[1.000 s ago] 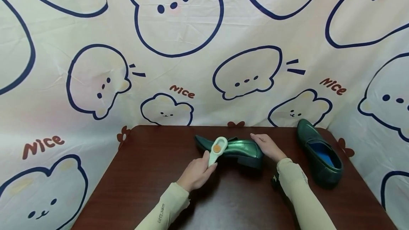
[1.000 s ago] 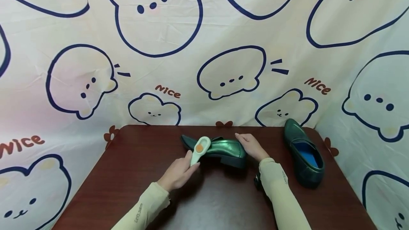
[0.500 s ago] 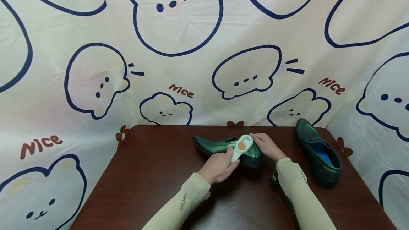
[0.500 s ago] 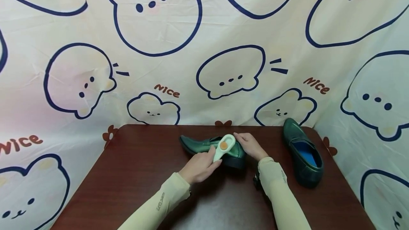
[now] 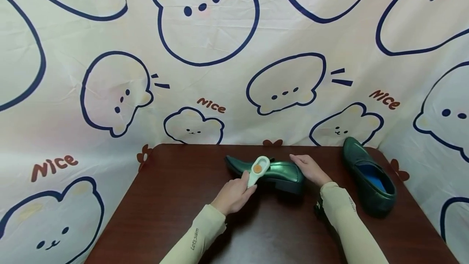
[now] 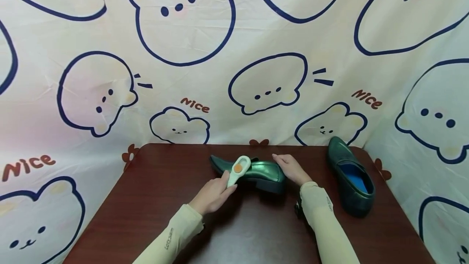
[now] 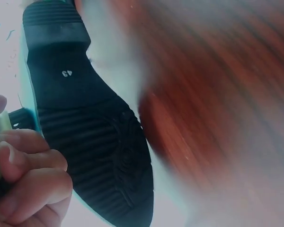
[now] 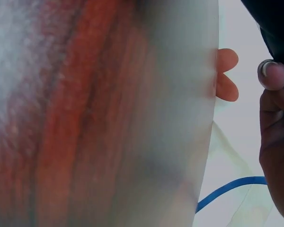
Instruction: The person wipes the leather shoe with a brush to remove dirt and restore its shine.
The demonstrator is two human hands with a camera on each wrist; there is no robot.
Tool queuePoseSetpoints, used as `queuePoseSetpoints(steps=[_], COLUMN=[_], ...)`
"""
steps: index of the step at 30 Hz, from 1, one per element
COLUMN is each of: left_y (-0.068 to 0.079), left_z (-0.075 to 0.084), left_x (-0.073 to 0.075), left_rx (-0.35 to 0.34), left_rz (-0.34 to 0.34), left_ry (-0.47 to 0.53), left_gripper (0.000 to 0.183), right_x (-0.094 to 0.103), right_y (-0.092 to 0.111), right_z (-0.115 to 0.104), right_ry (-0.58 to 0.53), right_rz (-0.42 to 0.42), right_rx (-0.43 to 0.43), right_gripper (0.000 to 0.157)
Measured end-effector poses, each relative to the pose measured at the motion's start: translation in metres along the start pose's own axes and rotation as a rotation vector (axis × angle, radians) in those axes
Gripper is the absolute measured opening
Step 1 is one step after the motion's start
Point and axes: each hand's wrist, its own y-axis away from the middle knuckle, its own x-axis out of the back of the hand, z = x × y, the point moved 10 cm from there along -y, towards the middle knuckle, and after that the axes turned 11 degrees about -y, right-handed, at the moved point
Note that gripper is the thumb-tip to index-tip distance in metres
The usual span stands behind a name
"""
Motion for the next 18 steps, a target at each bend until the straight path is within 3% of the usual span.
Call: queuePoseSetpoints(steps=[11, 18], left_y=[0.013, 0.011], left_z=[-0.027, -0.011], left_x=[0.004, 0.012], left_rx=[0.038, 0.012], left_rz=[0.038, 0.050], left_ry=[0.041, 0.049], left_gripper=[0.030, 0.030], right_x=[0.000, 0.007], right_y=[-0.001, 0.000], right_z=[0.007, 0.016], right_ry=[0.004, 0.018], right_rz=[-0.016, -0.013], right_rx=[-0.038, -0.104], right_gripper=[0.052, 0.052])
